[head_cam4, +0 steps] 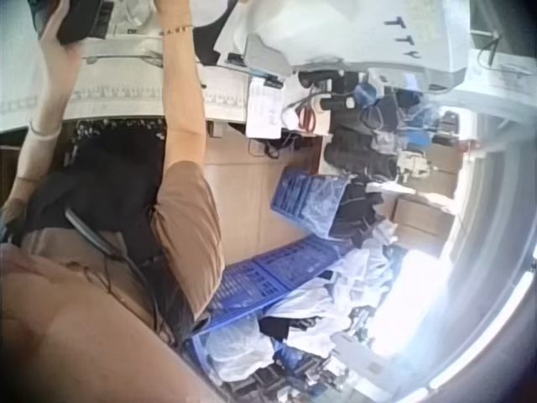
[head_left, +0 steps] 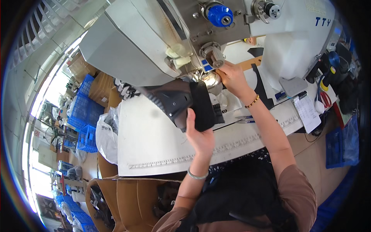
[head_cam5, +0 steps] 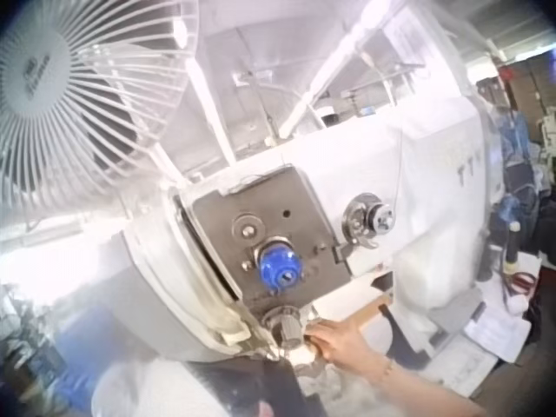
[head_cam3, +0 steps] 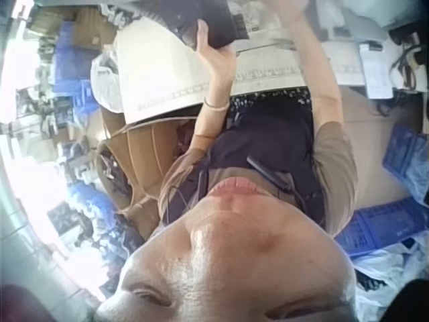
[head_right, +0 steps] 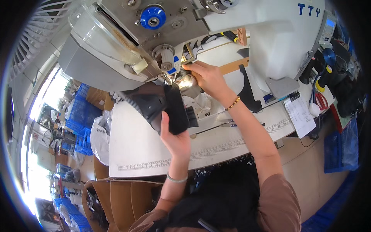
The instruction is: The person receives shoe upper pieces from a coworker, aligns the components, and stitches them together using a sewing machine. They snip thread using snips and sew the remaining shoe sections together.
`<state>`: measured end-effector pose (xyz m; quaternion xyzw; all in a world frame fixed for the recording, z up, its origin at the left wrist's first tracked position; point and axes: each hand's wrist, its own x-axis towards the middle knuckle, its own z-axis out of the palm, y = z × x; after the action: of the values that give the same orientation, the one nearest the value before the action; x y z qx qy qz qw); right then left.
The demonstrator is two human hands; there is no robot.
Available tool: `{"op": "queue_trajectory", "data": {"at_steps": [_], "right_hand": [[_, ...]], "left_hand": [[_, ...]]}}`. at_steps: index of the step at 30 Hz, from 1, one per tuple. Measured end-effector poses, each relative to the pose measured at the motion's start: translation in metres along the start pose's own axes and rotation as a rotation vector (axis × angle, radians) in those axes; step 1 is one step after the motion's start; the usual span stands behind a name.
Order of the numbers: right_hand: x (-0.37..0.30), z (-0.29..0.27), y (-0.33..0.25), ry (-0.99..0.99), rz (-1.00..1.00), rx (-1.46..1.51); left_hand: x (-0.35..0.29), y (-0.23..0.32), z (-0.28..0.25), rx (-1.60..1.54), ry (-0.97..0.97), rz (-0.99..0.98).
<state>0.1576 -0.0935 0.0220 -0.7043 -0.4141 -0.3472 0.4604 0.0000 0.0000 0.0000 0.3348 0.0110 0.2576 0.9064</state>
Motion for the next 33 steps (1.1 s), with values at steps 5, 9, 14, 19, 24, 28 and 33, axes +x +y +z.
{"op": "queue_trajectory", "data": {"at_steps": [5,9,14,19,24,28,33], "right_hand": [[-0.001,0.005,-0.01,-0.016,0.002,0.143],[-0.007,-0.002,-0.002,-0.076,0.03,0.122],[-0.007,-0.004,-0.004,-0.08,0.08,0.134],[-0.004,0.004,-0.014,-0.085,0.063,0.117],[-0.008,0.003,-0.007,-0.044,0.08,0.132],[-0.012,0.007,-0.001,0.016,0.004,0.103],[-0.009,0.006,-0.007,0.005,0.035,0.142]], "left_hand": [[-0.017,-0.004,0.002,-0.083,0.202,0.024],[-0.049,0.055,-0.017,1.168,-0.365,-0.006],[0.091,0.143,0.018,1.64,-0.128,1.197],[0.168,0.131,-0.034,2.002,-0.15,0.976],[0.128,0.111,-0.019,2.057,-0.041,1.107],[0.09,0.103,0.003,2.012,0.167,1.099],[0.108,0.116,-0.006,2.031,0.095,1.089]]}}
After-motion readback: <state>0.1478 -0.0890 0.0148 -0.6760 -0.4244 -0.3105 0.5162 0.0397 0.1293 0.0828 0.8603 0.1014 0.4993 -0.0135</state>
